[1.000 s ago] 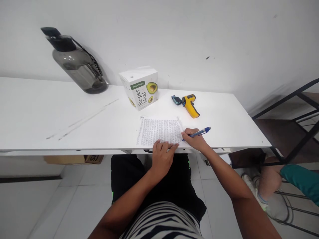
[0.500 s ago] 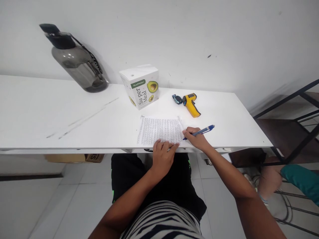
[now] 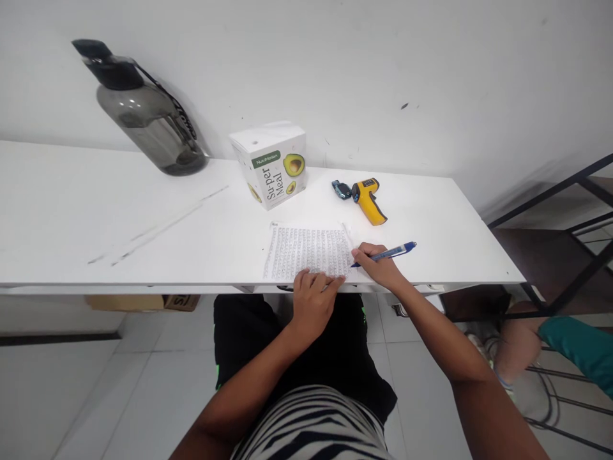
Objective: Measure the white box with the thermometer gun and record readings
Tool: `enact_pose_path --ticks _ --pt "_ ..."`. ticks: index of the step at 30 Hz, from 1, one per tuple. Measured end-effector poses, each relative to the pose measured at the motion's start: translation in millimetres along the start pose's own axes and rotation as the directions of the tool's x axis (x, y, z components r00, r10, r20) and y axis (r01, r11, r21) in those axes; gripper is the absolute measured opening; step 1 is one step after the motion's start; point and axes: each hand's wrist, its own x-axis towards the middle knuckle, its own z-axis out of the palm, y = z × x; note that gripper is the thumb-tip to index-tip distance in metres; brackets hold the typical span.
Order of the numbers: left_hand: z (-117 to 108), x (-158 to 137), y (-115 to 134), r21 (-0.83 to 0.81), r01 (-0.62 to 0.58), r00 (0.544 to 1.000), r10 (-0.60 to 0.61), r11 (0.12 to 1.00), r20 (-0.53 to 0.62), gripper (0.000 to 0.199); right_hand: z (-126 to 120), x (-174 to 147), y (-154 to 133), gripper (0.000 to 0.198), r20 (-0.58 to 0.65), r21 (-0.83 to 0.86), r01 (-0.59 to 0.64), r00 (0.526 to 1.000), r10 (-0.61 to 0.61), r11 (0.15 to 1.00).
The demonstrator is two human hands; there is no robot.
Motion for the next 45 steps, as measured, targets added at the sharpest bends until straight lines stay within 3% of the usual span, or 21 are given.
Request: enact_pose_path --ticks 30,45 --pt "-6.0 6.0 -2.9 -0.058 0.031 0.999 -0.029 0.998 0.034 0.018 -2.2 -0.6 -1.9 0.052 0.024 0.038 0.019 1.000 -0.020 0.999" --pt "-6.0 5.7 -2.5 -0.030 -0.006 1.000 0.006 1.000 -0.001 0.017 -3.2 -1.6 -2.2 0.055 0.024 0.037 0.000 1.000 0.000 0.999"
